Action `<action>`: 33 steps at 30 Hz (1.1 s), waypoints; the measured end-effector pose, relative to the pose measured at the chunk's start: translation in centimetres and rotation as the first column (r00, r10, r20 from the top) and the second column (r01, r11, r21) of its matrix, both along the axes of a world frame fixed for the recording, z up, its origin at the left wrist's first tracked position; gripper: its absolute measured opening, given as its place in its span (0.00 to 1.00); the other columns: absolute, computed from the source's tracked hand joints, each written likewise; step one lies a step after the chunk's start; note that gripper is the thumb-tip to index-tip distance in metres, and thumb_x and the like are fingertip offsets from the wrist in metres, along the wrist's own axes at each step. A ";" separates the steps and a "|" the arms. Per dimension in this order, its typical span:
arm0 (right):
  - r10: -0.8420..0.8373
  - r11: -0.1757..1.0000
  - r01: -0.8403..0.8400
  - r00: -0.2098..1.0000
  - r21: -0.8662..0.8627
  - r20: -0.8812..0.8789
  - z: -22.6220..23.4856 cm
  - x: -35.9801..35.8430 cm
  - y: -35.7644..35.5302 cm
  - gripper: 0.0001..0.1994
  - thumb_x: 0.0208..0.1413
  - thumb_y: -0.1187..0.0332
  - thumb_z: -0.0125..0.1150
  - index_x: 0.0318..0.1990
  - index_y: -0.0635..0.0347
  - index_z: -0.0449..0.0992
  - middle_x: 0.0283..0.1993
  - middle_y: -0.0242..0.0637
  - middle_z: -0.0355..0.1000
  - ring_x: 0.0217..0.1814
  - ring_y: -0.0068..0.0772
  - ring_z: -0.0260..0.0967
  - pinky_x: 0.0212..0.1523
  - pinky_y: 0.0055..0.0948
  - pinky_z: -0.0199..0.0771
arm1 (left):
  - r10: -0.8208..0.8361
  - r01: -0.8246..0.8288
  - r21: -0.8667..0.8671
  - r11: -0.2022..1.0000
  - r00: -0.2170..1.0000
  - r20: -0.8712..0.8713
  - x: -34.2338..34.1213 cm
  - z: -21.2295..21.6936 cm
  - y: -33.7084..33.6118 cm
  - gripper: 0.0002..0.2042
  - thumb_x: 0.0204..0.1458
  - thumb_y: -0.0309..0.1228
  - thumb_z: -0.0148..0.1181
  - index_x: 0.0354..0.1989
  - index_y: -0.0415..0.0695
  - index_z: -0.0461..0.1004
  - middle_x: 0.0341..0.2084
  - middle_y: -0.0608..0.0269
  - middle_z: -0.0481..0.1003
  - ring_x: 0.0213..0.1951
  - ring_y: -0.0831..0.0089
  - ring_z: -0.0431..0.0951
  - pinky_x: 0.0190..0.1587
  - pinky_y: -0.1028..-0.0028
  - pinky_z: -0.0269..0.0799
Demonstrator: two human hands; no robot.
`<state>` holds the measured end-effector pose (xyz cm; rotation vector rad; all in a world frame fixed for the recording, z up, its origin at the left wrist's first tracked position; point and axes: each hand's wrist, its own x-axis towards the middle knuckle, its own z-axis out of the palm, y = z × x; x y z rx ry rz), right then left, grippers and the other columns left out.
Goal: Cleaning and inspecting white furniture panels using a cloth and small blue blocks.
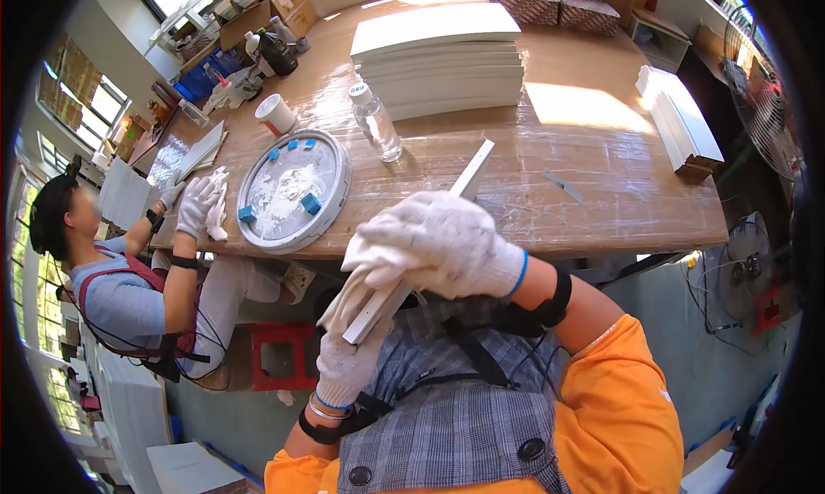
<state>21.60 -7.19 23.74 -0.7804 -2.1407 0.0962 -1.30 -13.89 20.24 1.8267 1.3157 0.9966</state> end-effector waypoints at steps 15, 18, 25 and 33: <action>-0.192 0.977 0.139 0.902 -0.161 -0.387 4.2 3.8 -1.4 0.28 0.57 0.70 0.56 0.66 0.53 0.59 0.48 0.33 0.74 0.46 0.29 0.71 0.44 0.28 0.77 | -0.064 0.450 0.578 0.681 0.823 -0.565 -2.9 -1.3 1.4 0.18 0.44 0.23 0.60 0.46 0.50 0.76 0.50 0.58 0.74 0.52 0.58 0.73 0.63 0.56 0.60; -0.064 0.998 0.066 0.969 0.000 0.237 2.4 -3.1 -4.7 0.30 0.50 0.67 0.60 0.63 0.50 0.62 0.62 0.44 0.61 0.60 0.44 0.65 0.55 0.40 0.69 | -0.135 0.185 0.272 0.944 0.972 -0.192 -2.1 -1.9 0.9 0.16 0.47 0.24 0.59 0.46 0.52 0.76 0.50 0.61 0.72 0.52 0.60 0.72 0.64 0.56 0.58; 0.026 0.965 0.074 0.927 -0.253 0.373 -7.6 -0.7 2.8 0.28 0.51 0.70 0.57 0.63 0.48 0.64 0.63 0.45 0.63 0.66 0.46 0.58 0.67 0.42 0.56 | 0.175 0.271 0.670 0.692 0.836 -0.519 -4.5 -5.1 0.0 0.23 0.35 0.22 0.62 0.44 0.57 0.76 0.33 0.72 0.66 0.40 0.66 0.69 0.67 0.47 0.47; -0.549 0.565 0.825 0.406 -0.034 0.731 -7.1 8.3 9.6 0.19 0.55 0.68 0.52 0.56 0.46 0.68 0.49 0.37 0.72 0.50 0.45 0.69 0.50 0.38 0.70 | 0.259 -0.146 0.327 0.934 0.906 -0.335 -4.6 -8.8 -0.6 0.54 0.40 0.36 0.74 0.70 0.41 0.40 0.67 0.41 0.48 0.68 0.48 0.50 0.69 0.58 0.47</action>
